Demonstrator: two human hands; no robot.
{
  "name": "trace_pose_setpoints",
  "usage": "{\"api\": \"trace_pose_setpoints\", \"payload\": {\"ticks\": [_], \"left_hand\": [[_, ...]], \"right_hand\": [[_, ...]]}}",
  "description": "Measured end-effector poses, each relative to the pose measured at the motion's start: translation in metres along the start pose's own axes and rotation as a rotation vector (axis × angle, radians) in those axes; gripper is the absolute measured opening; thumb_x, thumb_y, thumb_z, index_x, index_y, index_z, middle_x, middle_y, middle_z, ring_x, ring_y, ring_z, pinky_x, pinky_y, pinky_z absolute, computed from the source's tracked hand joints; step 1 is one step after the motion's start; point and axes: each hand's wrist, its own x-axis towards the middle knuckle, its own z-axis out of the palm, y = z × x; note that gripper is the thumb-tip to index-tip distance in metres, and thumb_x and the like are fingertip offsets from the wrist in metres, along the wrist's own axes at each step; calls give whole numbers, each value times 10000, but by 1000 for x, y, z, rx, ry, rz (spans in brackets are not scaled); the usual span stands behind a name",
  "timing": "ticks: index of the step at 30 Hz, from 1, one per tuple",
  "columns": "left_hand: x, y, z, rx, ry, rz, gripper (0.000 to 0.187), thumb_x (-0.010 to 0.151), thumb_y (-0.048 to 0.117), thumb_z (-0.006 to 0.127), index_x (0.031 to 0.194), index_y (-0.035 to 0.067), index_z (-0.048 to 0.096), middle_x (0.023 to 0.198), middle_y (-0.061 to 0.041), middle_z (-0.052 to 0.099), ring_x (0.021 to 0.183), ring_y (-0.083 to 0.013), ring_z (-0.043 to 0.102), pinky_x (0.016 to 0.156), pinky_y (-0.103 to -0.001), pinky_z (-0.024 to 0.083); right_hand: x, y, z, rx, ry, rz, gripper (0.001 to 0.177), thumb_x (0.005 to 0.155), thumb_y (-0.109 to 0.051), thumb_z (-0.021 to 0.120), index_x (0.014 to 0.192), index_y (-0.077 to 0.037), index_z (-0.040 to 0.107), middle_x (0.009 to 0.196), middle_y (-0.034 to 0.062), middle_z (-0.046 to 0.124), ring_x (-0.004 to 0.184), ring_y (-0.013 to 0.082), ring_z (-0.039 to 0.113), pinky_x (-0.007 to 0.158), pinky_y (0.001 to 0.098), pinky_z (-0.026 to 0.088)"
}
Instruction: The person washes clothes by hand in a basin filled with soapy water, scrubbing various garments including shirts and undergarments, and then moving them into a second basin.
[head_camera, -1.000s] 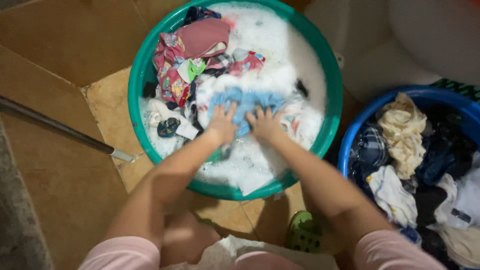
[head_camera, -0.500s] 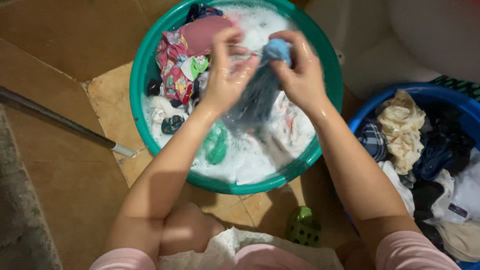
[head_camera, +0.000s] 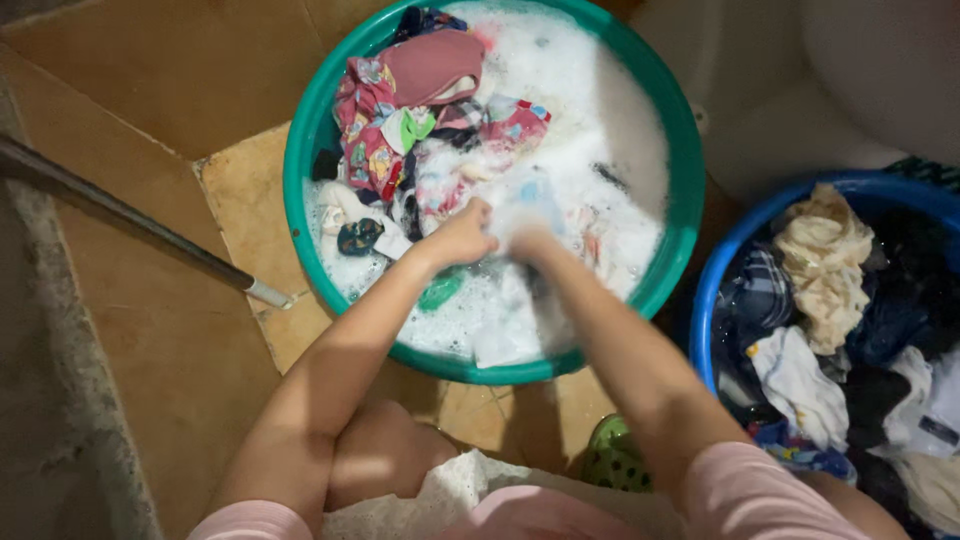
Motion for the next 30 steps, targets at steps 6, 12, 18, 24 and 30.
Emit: {"api": "trace_pose_setpoints", "payload": {"ticks": [6, 12, 18, 24, 30], "left_hand": [[4, 57, 3, -182, 202, 44, 870, 713, 194, 854, 1434, -4, 409, 1334, -277, 631, 1244, -376, 606, 1009, -409, 469], [5, 154, -27, -438, 331, 173, 444, 982, 62, 630, 1416, 109, 547, 1354, -194, 657, 1252, -293, 647, 1132, -366, 516], [-43, 208, -40, 172, 425, 691, 1003, 594, 271, 849, 1475, 89, 406, 1531, -222, 382, 1433, -423, 340, 1178, -461, 268], [-1, 189, -21, -927, 504, 228, 474, 906, 263, 759, 1306, 42, 632, 1291, -102, 680, 1177, -279, 647, 1040, -399, 523], [51, 133, -40, -1484, -304, -232, 336, 981, 375, 598, 1106, 88, 721, 1048, -94, 730, 887, -208, 731, 777, -391, 622]], "right_hand": [[-108, -63, -213, 1403, 421, -181, 302, 981, -304, 752, 935, -11, 695, 872, 68, 665, 781, 200, 630, 699, 372, 520], [-161, -118, -232, 2020, 85, 554, 618, 943, -555, 388, 1144, -12, 606, 1040, 147, 700, 876, 290, 696, 760, 476, 545], [-128, -114, -185, 2142, -360, -337, 344, 1074, -361, 480, 1254, -97, 608, 1152, 99, 659, 1096, 275, 661, 978, 427, 560], [-128, -160, -182, 1889, 919, -61, 245, 891, 35, 519, 1068, -71, 652, 993, 111, 705, 950, 296, 668, 835, 422, 582], [-181, -170, -201, 293, 1104, -839, 255, 675, 8, 694, 913, -65, 641, 976, 128, 644, 934, 329, 647, 822, 415, 536]]}}
